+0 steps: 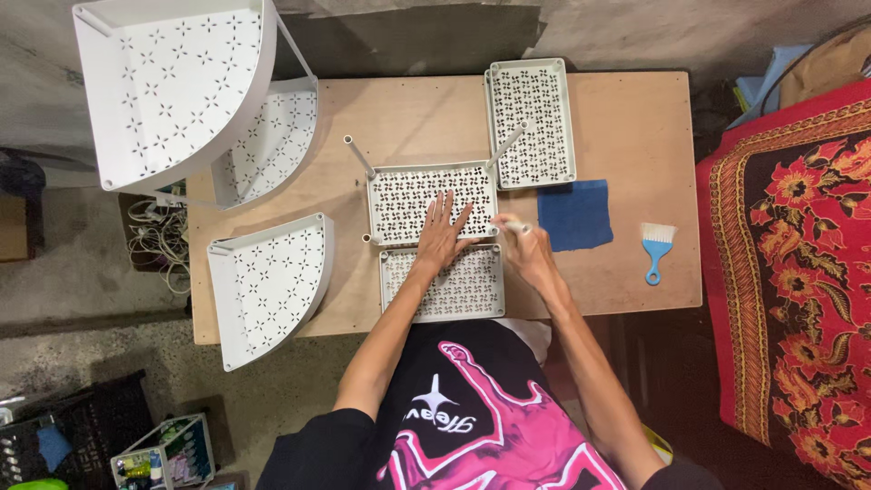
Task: The person assembles a white plastic corner shelf by inserting white plastic poles into the holes of curved and rectangular trays. They repeatedly insert and remove poles to fit multiple tray sections together on a wooden table.
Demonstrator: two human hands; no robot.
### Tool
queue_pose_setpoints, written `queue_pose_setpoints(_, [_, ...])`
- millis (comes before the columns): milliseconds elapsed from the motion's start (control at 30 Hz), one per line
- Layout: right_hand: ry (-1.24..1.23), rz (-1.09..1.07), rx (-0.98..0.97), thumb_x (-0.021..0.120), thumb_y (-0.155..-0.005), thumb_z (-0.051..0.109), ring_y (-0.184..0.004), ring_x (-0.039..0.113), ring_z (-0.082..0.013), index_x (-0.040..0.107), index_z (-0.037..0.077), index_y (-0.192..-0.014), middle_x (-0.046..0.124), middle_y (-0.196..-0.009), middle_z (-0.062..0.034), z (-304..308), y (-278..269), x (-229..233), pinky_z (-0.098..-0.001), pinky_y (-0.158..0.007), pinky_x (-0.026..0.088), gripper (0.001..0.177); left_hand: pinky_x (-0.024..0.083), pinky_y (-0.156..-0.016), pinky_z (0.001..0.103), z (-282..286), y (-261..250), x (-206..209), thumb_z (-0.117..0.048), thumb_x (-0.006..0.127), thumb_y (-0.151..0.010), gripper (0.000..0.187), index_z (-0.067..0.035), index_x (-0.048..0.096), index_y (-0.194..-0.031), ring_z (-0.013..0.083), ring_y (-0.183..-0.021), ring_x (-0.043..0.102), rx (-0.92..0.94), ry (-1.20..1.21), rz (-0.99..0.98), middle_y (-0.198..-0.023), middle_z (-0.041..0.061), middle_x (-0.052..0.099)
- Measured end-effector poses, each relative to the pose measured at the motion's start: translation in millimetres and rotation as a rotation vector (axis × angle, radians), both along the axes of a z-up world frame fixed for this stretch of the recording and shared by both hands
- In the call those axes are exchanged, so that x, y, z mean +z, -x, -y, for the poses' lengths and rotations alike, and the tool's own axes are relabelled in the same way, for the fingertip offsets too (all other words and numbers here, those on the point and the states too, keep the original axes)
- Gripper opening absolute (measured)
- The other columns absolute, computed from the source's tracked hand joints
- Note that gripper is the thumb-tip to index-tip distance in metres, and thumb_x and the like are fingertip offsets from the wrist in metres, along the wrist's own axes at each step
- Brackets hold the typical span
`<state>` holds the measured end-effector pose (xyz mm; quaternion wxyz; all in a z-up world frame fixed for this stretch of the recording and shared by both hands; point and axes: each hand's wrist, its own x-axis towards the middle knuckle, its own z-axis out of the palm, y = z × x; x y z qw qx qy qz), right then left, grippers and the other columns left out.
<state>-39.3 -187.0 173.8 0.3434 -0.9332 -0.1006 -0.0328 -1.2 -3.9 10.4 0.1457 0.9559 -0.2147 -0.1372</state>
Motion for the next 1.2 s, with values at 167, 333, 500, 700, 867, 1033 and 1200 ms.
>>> queue_pose_setpoints(167, [-0.150, 0.042, 0.129, 0.057, -0.100, -0.001, -0.091, 0.073, -0.0294, 0.053, 0.004, -0.132, 0.070, -0.098, -0.0147, 2, -12, 65, -0.0398, -0.078, 0.056, 0.032, 0.003, -0.128, 0.048, -5, -3, 18, -0.071, 0.049, -0.092, 0.090, -0.027, 0.020, -0.164, 0.0355, -0.157, -0.003, 0.004, 0.021, -0.131, -0.168, 0.022, -0.002])
queue_pose_setpoints(333, [0.059, 0.000, 0.264, 0.065, -0.094, 0.005, -0.091, 0.068, -0.0351, 0.052, 0.006, -0.132, 0.069, -0.101, -0.0153, -9, -3, 62, -0.0462, -0.076, 0.052, 0.041, 0.040, -0.111, 0.050, -28, -9, 14, -0.057, 0.037, -0.103, 0.066, -0.022, 0.041, -0.159, 0.0416, -0.126, 0.050, 0.320, 0.572, -0.323, -0.140, 0.027, 0.053])
queue_pose_setpoints(500, [0.075, -0.202, 0.475, 0.069, -0.093, 0.012, -0.087, 0.065, -0.0351, 0.066, 0.017, -0.122, 0.064, -0.098, -0.0125, -22, 38, -1, -0.0462, -0.074, 0.052, 0.030, 0.050, -0.110, 0.039, -76, -10, -10, -0.042, 0.035, -0.114, 0.055, -0.004, 0.057, -0.146, 0.0273, -0.126, 0.066, 0.534, 1.198, -0.346, -0.134, 0.020, 0.068])
queue_pose_setpoints(700, [0.244, -0.240, 0.512, 0.065, -0.081, 0.005, -0.093, 0.066, -0.0341, 0.074, 0.020, -0.120, 0.062, -0.094, -0.0135, -57, 49, -101, -0.0461, -0.077, 0.054, 0.042, 0.050, -0.107, 0.036, -95, 11, -22, -0.035, 0.045, -0.109, 0.046, -0.001, 0.066, -0.132, 0.0270, -0.127, 0.065, 0.538, 0.989, -0.266, -0.127, 0.020, 0.072])
queue_pose_setpoints(867, [0.343, -0.130, 0.490, 0.068, -0.083, 0.010, -0.101, 0.064, -0.0345, 0.075, 0.016, -0.112, 0.064, -0.101, -0.0158, -84, 30, -153, -0.0476, -0.077, 0.054, 0.031, 0.043, -0.111, 0.037, -91, 19, -25, -0.027, 0.053, -0.107, 0.037, -0.002, 0.069, -0.129, 0.0301, -0.143, 0.050, 0.506, 0.997, -0.157, -0.132, 0.021, 0.069])
queue_pose_setpoints(1033, [0.380, 0.002, 0.424, 0.066, -0.072, 0.005, -0.105, 0.065, -0.0323, 0.075, 0.013, -0.112, 0.067, -0.104, -0.0140, -85, 24, -166, -0.0461, -0.082, 0.055, 0.041, 0.041, -0.114, 0.036, -93, 18, -31, -0.023, 0.054, -0.106, 0.032, -0.003, 0.071, -0.126, 0.0301, -0.145, 0.049, 0.521, 0.990, -0.173, -0.130, 0.019, 0.071])
queue_pose_setpoints(1200, [0.333, 0.048, 0.249, 0.067, -0.085, 0.004, -0.091, 0.068, -0.0299, 0.075, 0.011, -0.109, 0.070, -0.093, -0.0118, -76, 18, -143, -0.0444, -0.077, 0.056, 0.027, 0.043, -0.113, 0.036, -92, 17, -25, -0.021, 0.056, -0.105, 0.031, -0.004, 0.070, -0.126, 0.0300, -0.144, 0.049, 0.524, 1.010, -0.188, -0.132, 0.019, 0.068])
